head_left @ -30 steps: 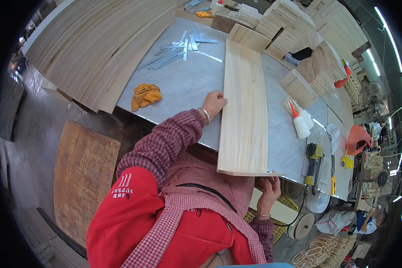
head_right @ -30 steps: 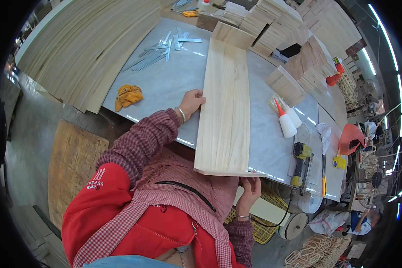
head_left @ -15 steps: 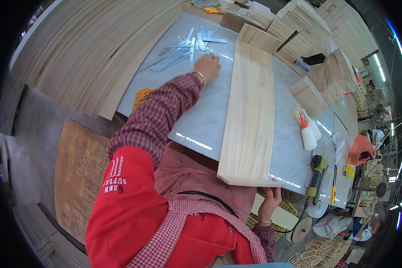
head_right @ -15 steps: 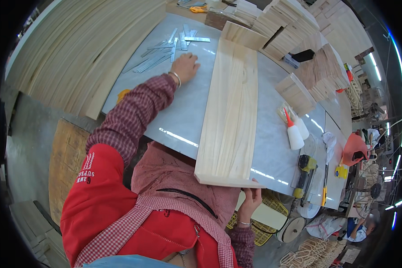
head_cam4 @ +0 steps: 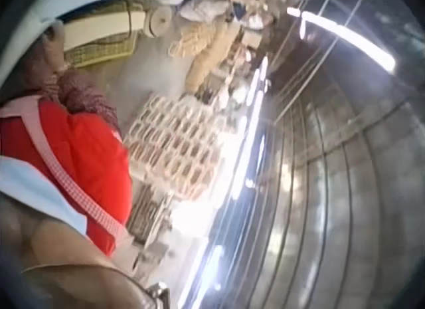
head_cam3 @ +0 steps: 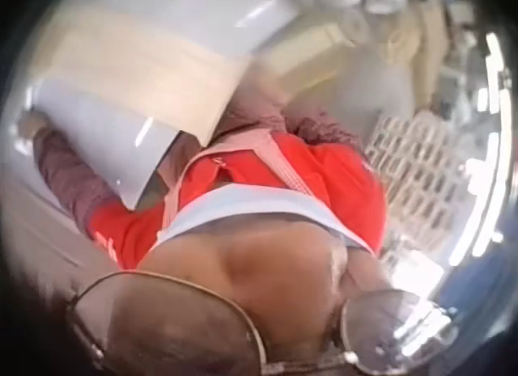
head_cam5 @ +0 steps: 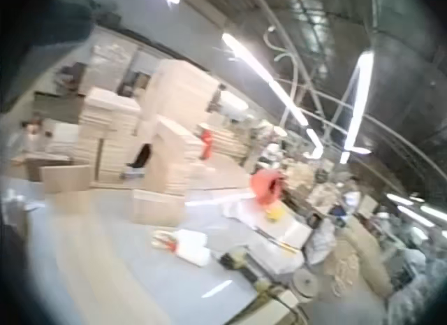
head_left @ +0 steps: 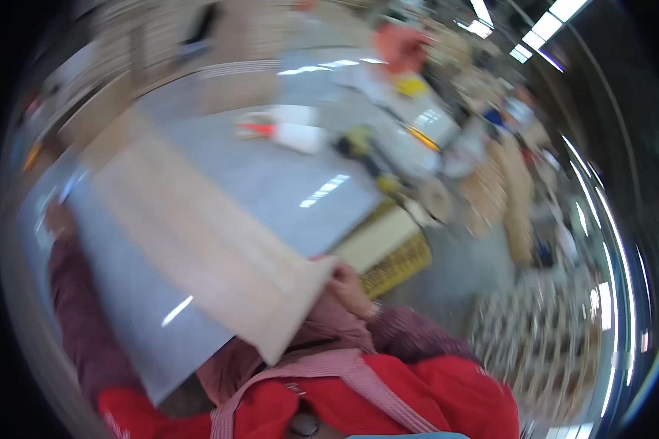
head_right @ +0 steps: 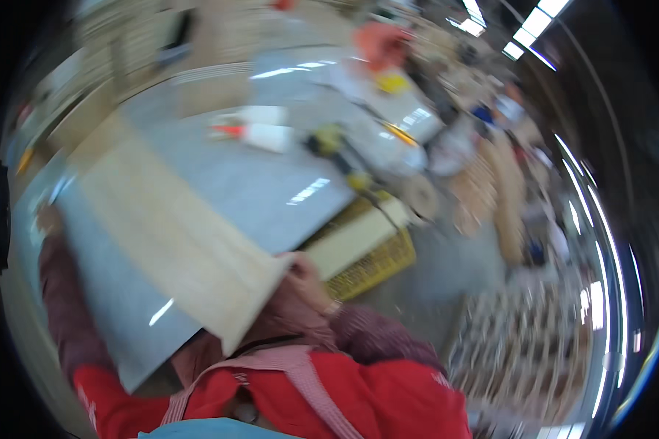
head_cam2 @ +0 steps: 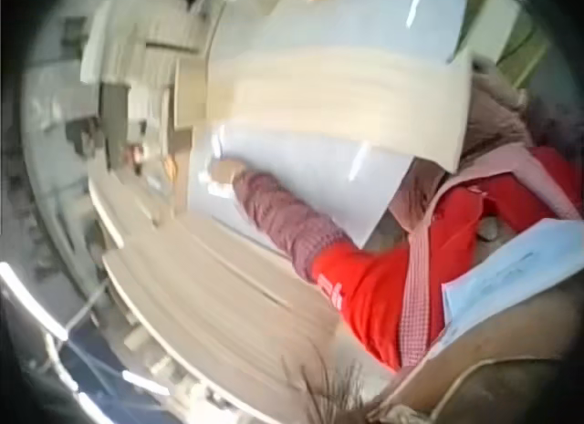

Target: Assembling wooden drawer components by applying glue and using a pneumatic nail gun.

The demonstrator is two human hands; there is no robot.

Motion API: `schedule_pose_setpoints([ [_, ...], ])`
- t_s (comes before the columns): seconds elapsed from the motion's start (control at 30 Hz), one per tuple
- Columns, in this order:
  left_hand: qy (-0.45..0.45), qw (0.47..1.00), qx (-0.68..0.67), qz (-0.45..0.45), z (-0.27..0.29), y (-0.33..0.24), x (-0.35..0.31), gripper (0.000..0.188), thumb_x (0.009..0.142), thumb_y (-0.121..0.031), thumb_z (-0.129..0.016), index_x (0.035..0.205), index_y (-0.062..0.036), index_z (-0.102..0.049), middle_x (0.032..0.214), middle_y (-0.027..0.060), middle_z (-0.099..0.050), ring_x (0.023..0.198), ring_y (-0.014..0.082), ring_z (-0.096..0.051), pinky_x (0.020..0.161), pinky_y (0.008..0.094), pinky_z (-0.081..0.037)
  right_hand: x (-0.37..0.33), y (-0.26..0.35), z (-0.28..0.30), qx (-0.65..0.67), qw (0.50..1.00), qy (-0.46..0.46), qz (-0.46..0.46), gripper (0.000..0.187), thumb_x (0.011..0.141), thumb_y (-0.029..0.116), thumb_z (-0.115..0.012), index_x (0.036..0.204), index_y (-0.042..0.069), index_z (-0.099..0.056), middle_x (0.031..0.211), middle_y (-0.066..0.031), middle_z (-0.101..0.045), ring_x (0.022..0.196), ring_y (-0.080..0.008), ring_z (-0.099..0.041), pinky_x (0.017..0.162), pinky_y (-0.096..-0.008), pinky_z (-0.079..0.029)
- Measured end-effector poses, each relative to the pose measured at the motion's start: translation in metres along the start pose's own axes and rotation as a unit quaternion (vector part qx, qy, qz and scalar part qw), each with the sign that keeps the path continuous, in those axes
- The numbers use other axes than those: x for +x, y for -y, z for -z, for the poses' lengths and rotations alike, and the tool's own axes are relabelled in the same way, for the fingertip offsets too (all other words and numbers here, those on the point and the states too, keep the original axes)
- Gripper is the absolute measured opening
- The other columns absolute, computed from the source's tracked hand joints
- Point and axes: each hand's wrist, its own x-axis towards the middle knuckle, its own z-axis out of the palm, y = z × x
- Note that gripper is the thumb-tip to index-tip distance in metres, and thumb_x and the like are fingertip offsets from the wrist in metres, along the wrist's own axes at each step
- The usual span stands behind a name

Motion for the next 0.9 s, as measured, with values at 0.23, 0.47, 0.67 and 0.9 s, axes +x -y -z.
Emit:
schedule_pose_setpoints([
  [0.23, 0.166, 0.981, 0.013, 0.103, 0.124, -0.023, 0.064, 0.030, 0.091, -0.024, -0.047, 0.107, -0.0015, -0.058, 0.105, 0.0196, -0.059, 0.090, 0.0362, -0.059, 0.078, 0.0438, -0.049, 0.002, -0.005, -0.001, 0.043, 0.999, 0.007, -0.004, 0.027, 0.086, 0.008, -0.062, 0.112, 0.004, -0.060, 0.108, -0.0057, -0.057, 0.094, -0.0138, -0.055, 0.084, -0.0253, -0.045],
  [0.47, 0.359, 0.880, 0.181, 0.253, 0.113, 0.118, -0.021, 0.031, 0.091, -0.025, -0.048, 0.108, -0.0009, -0.058, 0.105, 0.0178, -0.061, 0.089, 0.0376, -0.060, 0.076, 0.0442, -0.049, -0.004, -0.007, 0.003, 0.065, 0.997, 0.035, -0.021, 0.034, 0.079, 0.001, -0.055, 0.112, 0.004, -0.059, 0.101, -0.0056, -0.051, 0.089, -0.0163, -0.053, 0.081, -0.0246, -0.044],
  [0.67, 0.379, 0.882, -0.034, 0.279, 0.148, 0.091, -0.049, 0.032, 0.089, -0.024, -0.054, 0.111, -0.0004, -0.057, 0.109, 0.0155, -0.059, 0.086, 0.0326, -0.059, 0.077, 0.0386, -0.048, 0.006, -0.010, 0.001, -0.011, 0.999, 0.043, 0.015, 0.031, 0.080, 0.002, -0.057, 0.110, 0.005, -0.060, 0.102, -0.0060, -0.055, 0.086, -0.0164, -0.055, 0.079, -0.0248, -0.045],
  [0.9, 0.429, 0.797, -0.340, 0.254, 0.318, -0.135, -0.016, 0.040, 0.081, -0.011, -0.056, 0.120, -0.0017, -0.054, 0.115, 0.0138, -0.057, 0.102, 0.0269, -0.055, 0.091, 0.0352, -0.042, 0.017, -0.023, 0.001, -0.093, 0.991, 0.065, 0.067, 0.032, 0.076, 0.002, -0.057, 0.107, 0.005, -0.061, 0.099, -0.0078, -0.056, 0.080, -0.0192, -0.055, 0.074, -0.0257, -0.046],
])
